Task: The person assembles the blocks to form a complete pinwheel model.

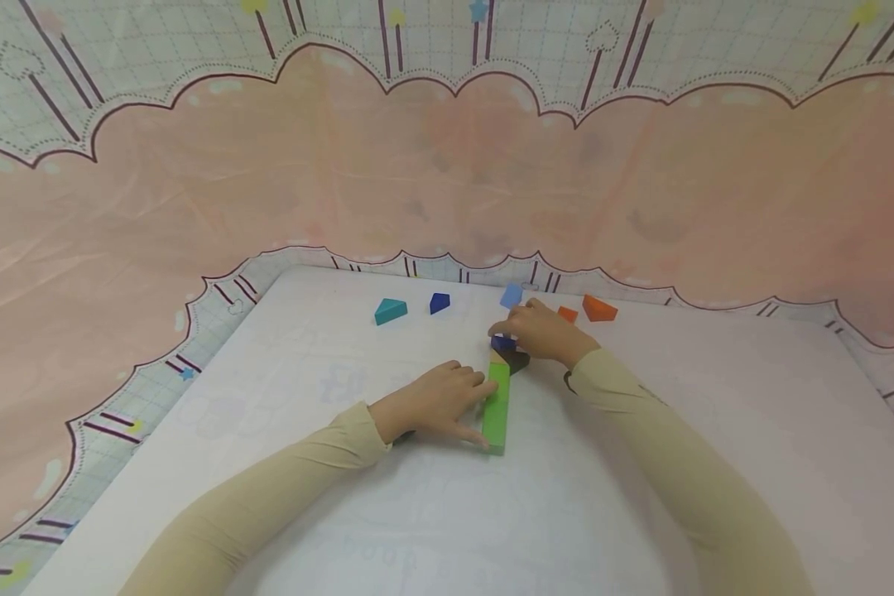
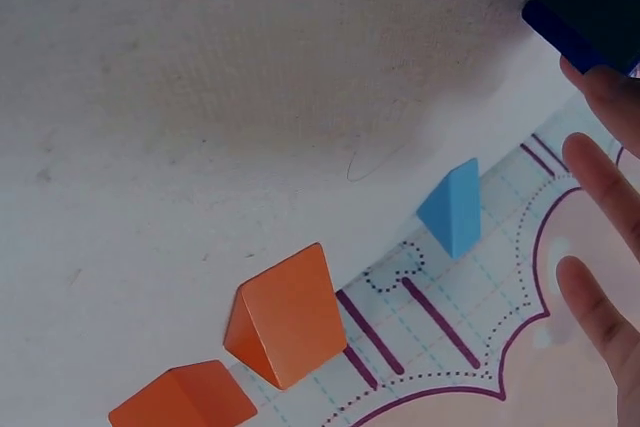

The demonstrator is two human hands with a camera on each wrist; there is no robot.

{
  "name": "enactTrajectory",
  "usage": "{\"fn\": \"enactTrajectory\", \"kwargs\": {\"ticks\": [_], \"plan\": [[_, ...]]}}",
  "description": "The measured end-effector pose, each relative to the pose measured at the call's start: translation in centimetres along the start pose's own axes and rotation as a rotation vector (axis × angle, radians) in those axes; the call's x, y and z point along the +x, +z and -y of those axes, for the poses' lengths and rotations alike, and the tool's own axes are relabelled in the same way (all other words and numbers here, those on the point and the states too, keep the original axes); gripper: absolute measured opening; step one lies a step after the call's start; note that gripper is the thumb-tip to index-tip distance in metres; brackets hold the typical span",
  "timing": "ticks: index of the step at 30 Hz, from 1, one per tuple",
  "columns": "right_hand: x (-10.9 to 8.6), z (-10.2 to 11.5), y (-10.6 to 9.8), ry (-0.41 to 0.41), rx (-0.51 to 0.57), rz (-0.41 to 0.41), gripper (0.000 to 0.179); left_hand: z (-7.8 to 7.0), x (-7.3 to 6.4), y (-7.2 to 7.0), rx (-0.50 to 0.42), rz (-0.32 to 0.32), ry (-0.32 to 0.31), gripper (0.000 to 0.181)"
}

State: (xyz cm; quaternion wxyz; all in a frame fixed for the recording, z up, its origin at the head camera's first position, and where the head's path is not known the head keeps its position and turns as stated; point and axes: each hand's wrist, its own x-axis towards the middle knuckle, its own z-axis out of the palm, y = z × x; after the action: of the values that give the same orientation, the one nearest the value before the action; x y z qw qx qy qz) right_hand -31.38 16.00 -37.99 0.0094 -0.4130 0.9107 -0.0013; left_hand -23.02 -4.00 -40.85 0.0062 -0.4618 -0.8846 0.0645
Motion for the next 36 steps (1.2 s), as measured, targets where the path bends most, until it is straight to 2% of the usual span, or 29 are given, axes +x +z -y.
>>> {"fn": "enactTrajectory", "kwargs": {"ticks": [12, 27, 36], "plan": [[-0.11, 0.0, 0.01, 0.043, 0.028, -0.004, 0.03, -0.15, -0.05, -0.19, 0.01, 0.005, 0.005, 0.076], [-0.43, -0.42, 0.2, -0.036, -0.037, -0.087, 0.026, -0.08, -0.14, -0.17, 0.021, 0.001, 0.008, 0.077], [-0.16, -0.41, 0.38, -0.035, -0.037, -0.094, 0.025, -0.11, -0.14, -0.25, 0.014, 0.0, 0.007, 0.076]]}}
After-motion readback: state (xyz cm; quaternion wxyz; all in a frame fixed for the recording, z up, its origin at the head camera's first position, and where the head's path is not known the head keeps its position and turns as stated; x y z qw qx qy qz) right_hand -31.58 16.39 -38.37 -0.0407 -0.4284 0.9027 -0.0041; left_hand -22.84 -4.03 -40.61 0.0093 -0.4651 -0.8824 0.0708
